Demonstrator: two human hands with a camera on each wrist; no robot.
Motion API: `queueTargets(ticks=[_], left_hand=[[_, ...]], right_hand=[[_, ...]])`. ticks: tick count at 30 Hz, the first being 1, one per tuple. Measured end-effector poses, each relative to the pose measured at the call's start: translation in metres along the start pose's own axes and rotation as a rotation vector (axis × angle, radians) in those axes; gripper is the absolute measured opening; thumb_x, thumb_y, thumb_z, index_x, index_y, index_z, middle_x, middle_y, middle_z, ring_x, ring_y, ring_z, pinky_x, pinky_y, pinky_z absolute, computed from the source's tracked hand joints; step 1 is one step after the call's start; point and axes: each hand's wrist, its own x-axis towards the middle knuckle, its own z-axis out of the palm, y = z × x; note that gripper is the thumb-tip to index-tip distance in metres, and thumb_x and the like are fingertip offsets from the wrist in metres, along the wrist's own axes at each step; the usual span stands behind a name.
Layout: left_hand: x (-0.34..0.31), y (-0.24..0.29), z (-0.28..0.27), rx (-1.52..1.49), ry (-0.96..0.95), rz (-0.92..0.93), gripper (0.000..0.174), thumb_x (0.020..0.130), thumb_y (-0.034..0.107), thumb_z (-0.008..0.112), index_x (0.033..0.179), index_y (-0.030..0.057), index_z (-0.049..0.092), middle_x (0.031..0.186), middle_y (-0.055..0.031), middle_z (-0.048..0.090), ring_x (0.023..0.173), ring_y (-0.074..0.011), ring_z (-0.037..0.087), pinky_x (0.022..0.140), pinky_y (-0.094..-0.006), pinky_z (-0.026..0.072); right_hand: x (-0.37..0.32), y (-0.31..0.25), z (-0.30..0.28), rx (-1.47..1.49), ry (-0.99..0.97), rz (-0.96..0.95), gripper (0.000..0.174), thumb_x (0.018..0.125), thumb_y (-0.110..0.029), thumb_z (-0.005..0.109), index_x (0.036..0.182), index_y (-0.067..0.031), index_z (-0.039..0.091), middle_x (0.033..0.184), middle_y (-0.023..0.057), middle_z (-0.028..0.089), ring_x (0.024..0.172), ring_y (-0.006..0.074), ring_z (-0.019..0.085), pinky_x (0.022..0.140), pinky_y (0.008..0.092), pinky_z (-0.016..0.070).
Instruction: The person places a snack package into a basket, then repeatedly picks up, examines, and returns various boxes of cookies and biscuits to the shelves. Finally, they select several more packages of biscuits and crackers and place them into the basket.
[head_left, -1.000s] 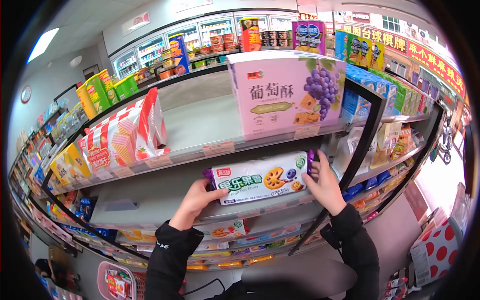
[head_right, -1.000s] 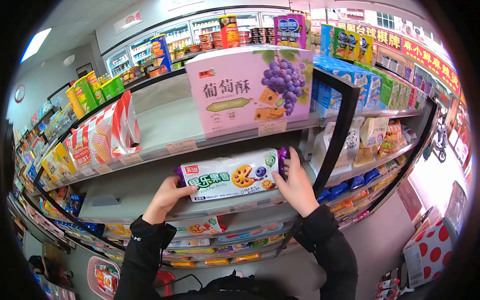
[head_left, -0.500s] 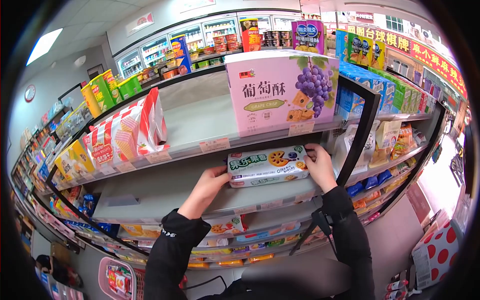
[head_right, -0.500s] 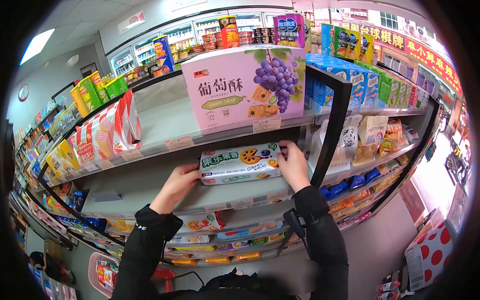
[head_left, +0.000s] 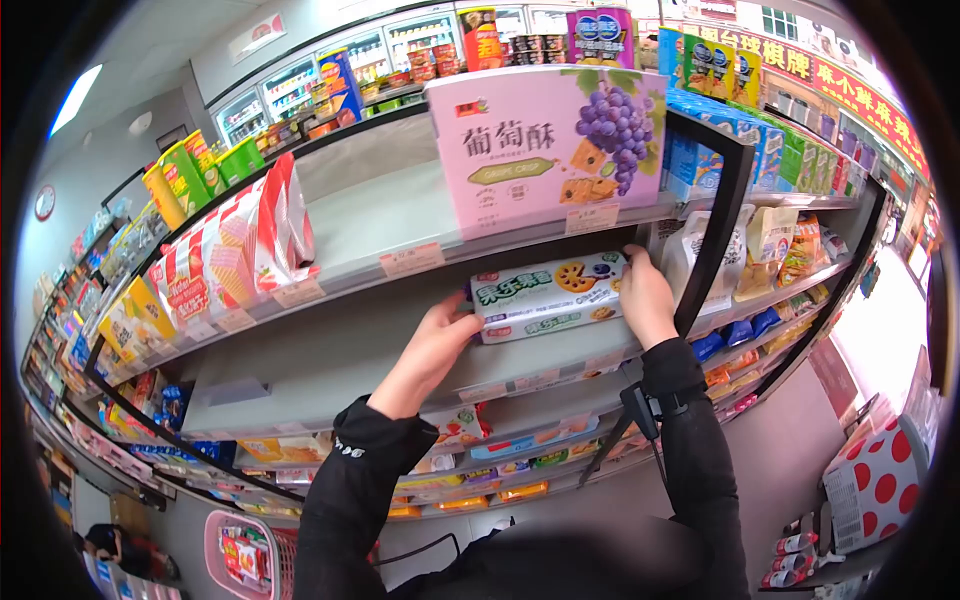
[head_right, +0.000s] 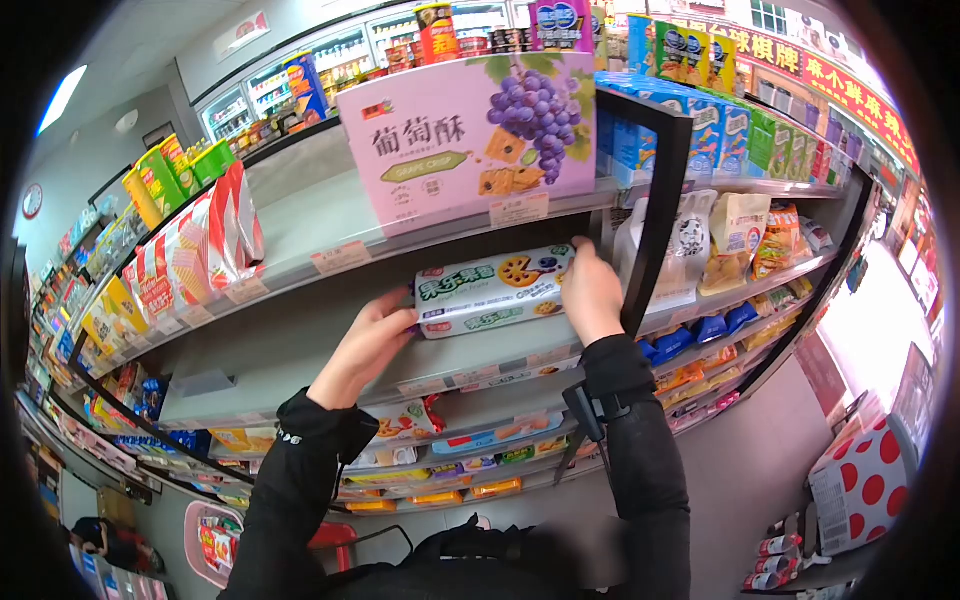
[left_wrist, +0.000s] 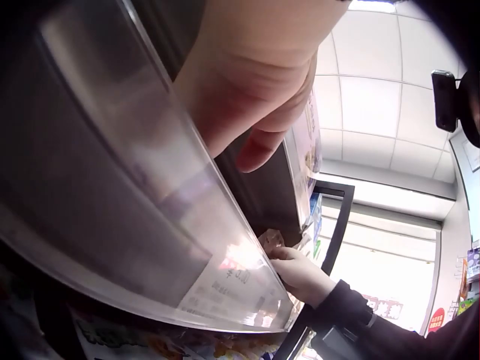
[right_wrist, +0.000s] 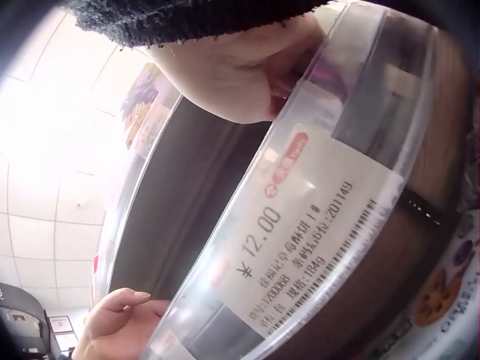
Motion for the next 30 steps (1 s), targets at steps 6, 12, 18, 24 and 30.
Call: queueTargets(ticks=[6,12,18,24,30], left_hand=[[0.006,-0.004,0.005,0.058,-0.036,0.052,0.068,0.078,0.006,0.049,0.131,-0.006,0.009,0.114,-0.0173,0.044,0.103,-0.0184,0.046,0.09,-0.029,0.0347],[-0.011,-0.002,0.008,0.101,0.045,0.043,0.069,0.079,0.009,0.051,0.132,-0.0029,0.009,0.122,-0.0229,0.036,0.112,-0.0234,0.041,0.093,-0.0319,0.033],[-0.086,-0.008,0.006,0.492,-0.011,0.357,0.043,0.08,0.001,0.05,0.121,-0.0023,0.037,0.119,-0.0126,0.045,0.109,-0.0199,0.044,0.094,-0.0318,0.0331],[-0.126,-0.079,-0.009,0.12,-0.352,-0.129,0.048,0.083,0.004,0.05,0.126,-0.0004,0.03,0.114,-0.0124,0.048,0.095,-0.0152,0.052,0.082,-0.027,0.0411],[-0.094,-0.158,0.024,0.179,-0.06,-0.194,0.063,0.083,0.004,0.05,0.132,-0.0005,0.01,0.126,-0.0205,0.033,0.102,-0.0213,0.051,0.085,-0.0293,0.0406]], right_hand=[[0.002,0.005,0.005,-0.092,-0.072,-0.049,0.035,0.071,-0.002,0.044,0.106,-0.0035,0.048,0.089,0.0201,0.057,0.082,0.035,0.055,0.072,0.0431,0.0429],[-0.001,-0.009,-0.007,-0.213,-0.052,-0.179,0.034,0.083,-0.019,0.047,0.11,0.0001,0.046,0.101,0.0202,0.054,0.095,0.0358,0.049,0.083,0.0422,0.0373],[-0.067,-0.056,-0.07,0.142,-0.04,-0.44,0.032,0.075,-0.01,0.054,0.105,0.0001,0.047,0.108,0.0184,0.048,0.099,0.0355,0.046,0.087,0.0399,0.0365],[-0.156,-0.021,-0.048,0.4,-0.54,-0.269,0.031,0.074,-0.007,0.055,0.104,0.0002,0.048,0.102,0.0173,0.051,0.1,0.033,0.047,0.086,0.0385,0.0378],[-0.15,0.035,0.036,-0.02,-0.262,-0.124,0.04,0.069,-0.01,0.056,0.102,0.0094,0.045,0.111,0.0251,0.042,0.105,0.0411,0.039,0.092,0.0402,0.0335]])
